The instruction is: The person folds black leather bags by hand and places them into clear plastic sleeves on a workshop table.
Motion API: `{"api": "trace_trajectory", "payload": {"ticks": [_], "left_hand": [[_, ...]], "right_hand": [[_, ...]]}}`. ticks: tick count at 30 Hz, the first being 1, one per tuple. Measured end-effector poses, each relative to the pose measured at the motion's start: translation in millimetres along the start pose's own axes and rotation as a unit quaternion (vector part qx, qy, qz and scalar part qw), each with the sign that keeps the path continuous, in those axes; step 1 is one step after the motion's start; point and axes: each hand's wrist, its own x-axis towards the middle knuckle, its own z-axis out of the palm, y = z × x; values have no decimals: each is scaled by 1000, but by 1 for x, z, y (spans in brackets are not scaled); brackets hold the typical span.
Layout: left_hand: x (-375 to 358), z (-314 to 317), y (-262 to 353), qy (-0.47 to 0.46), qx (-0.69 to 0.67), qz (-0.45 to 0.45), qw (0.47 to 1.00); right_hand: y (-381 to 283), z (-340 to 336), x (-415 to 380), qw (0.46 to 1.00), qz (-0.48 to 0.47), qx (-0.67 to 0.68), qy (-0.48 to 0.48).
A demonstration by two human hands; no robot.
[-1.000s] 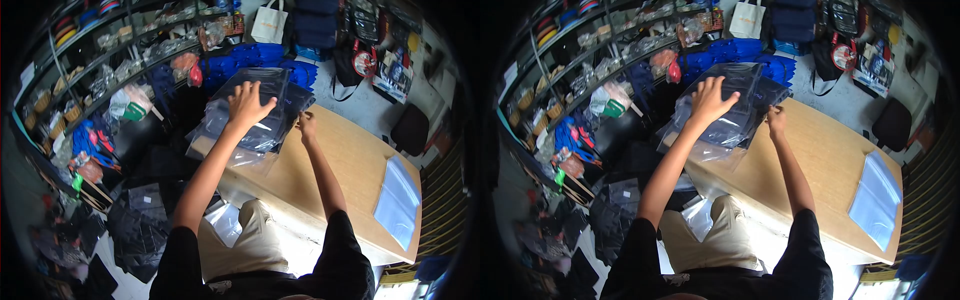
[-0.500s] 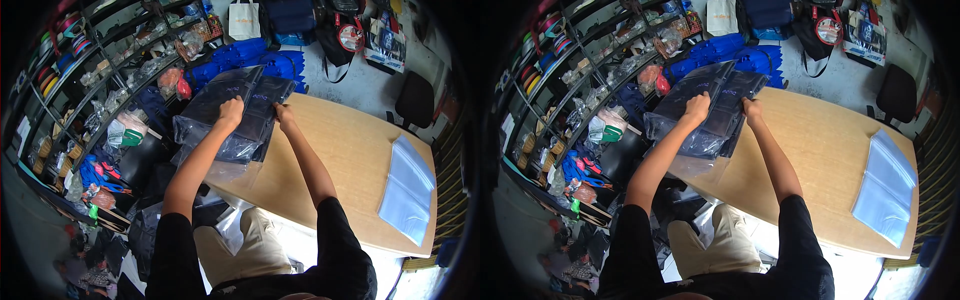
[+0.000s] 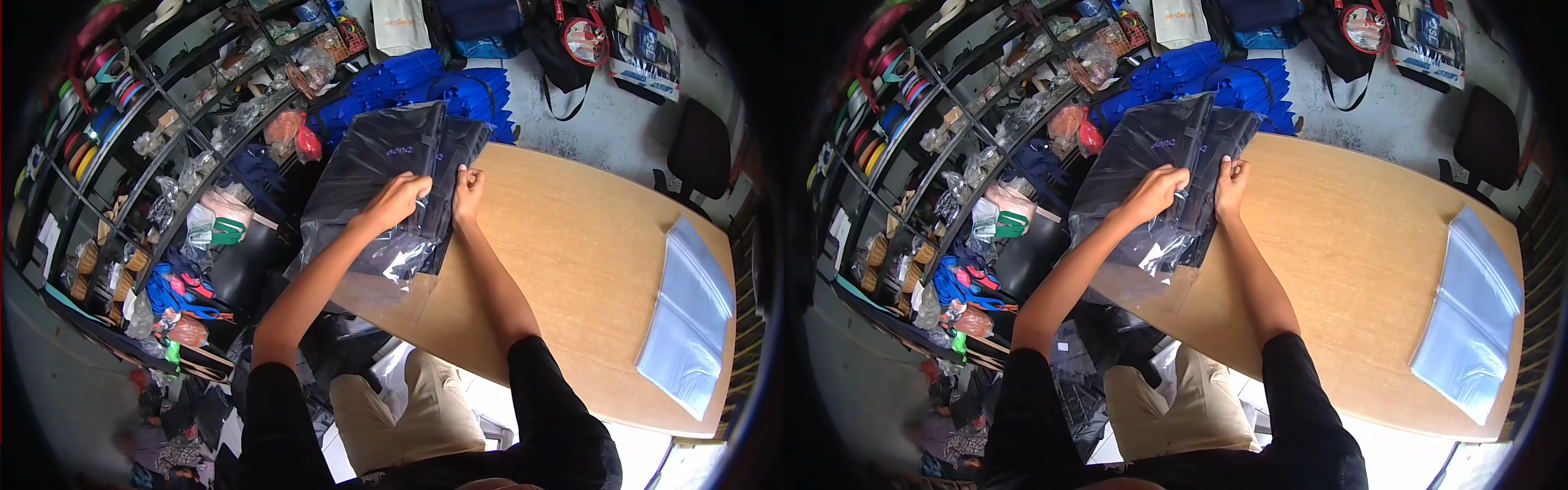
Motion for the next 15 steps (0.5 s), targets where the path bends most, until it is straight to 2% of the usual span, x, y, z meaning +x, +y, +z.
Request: {"api": "trace_trajectory", "payload": {"ticks": [4,5,8,13,15], "left_hand": [[1,0,12,-43,-14,56,997],[1,0,12,-63,-16,68,996],[4,1,6,-74,-16,93,993],[5,-2,-1,-94,-4,71,993],[5,-5,-2,-94,-9,68,993]], "right_hand": [[10,-7,18,994,-53,4,-95],[14,-9,22,994,-53,5,-92],[21,-15,30,982,-42,-96,-155],[16,-14,27,974,-36,-122,-188],[18,-13,25,968,-93,-171,-159]]}}
